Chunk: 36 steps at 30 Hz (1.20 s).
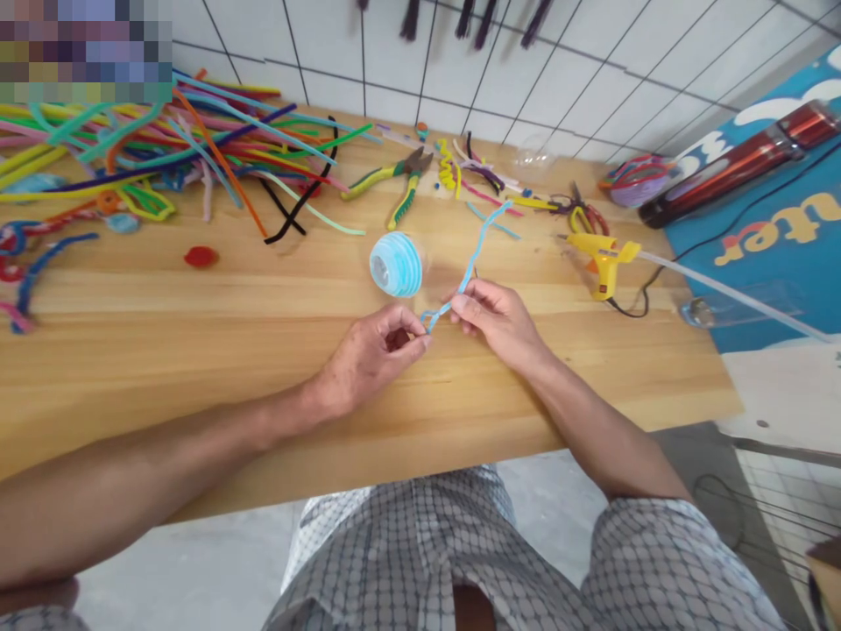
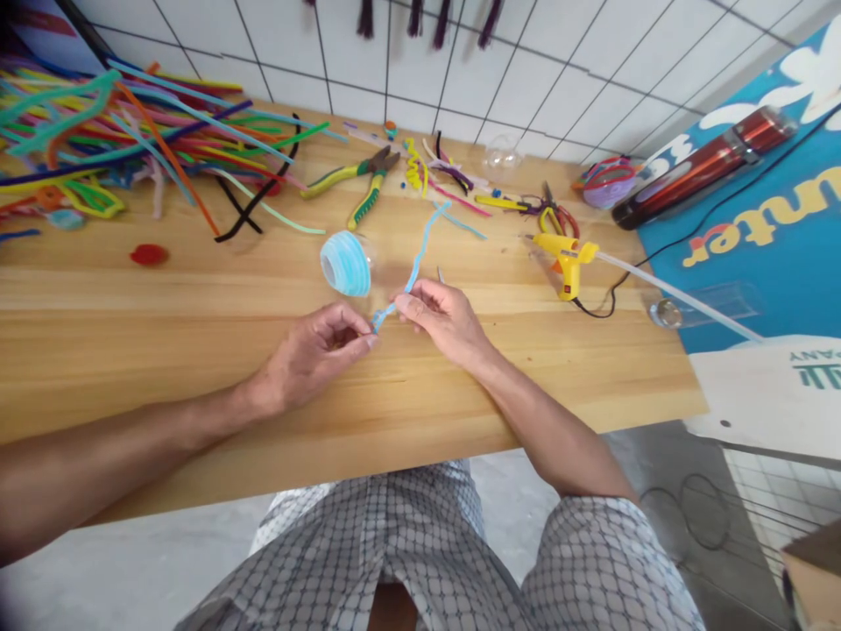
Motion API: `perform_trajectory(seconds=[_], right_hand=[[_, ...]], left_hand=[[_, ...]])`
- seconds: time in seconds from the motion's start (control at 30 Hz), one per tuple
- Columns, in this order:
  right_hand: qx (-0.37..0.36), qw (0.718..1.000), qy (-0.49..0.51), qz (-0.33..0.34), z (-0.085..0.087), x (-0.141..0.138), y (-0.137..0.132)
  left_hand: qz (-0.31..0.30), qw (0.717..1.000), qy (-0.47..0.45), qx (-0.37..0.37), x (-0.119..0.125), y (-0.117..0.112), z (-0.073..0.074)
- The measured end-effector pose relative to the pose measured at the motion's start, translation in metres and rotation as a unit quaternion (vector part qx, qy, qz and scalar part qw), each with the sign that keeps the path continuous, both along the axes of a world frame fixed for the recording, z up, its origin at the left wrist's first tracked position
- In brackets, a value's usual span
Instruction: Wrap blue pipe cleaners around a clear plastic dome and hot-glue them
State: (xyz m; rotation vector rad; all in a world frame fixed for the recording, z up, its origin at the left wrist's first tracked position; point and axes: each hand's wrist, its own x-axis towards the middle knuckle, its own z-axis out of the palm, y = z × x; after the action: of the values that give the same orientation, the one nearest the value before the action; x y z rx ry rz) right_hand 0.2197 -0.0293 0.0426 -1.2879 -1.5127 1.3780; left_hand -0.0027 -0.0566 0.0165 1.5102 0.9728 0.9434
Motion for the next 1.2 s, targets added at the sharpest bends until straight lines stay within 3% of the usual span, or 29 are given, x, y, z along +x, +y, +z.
perform_trajectory(seconds=[0.17,0.3,0.47,0.67,0.8,0.9,1.03,1.13,1.2], right_hand=[[0.046,0.998,0.019,-0.029,-0.001,-0.006,-0.008],[0.08,0.995,0.031,-0.047,-0.001,-0.007,-0.009],[0.067,0.99,0.07,-0.099,-0.004,-0.001,0.002],[0.015,0.984,0.127,-0.122,-0.006,0.005,0.012],[0.008,0.978,0.155,-0.14,-0.006,0.007,0.014],[0.002,0.977,0.163,-0.14,-0.004,0.008,0.015],[0.007,0.983,0.139,-0.118,0.002,0.018,0.019],[0.046,0.983,0.122,-0.125,0.01,0.029,0.025],[0.074,0.98,0.117,-0.14,0.014,0.034,0.028]], left_hand=[[-0.034,0.998,0.0,-0.048,-0.001,0.0,0.006],[-0.077,0.996,0.031,-0.038,-0.003,0.0,0.01],[-0.072,0.997,-0.026,-0.027,-0.002,-0.001,-0.001],[-0.063,0.991,-0.042,0.111,-0.003,-0.002,-0.006],[-0.14,0.955,0.003,0.261,-0.006,-0.005,0.0],[-0.185,0.925,0.059,0.328,-0.01,-0.009,0.001],[-0.147,0.904,0.117,0.384,-0.012,-0.014,-0.001],[-0.096,0.899,0.196,0.379,-0.011,-0.012,-0.005],[-0.094,0.885,0.28,0.36,-0.009,-0.008,-0.008]])
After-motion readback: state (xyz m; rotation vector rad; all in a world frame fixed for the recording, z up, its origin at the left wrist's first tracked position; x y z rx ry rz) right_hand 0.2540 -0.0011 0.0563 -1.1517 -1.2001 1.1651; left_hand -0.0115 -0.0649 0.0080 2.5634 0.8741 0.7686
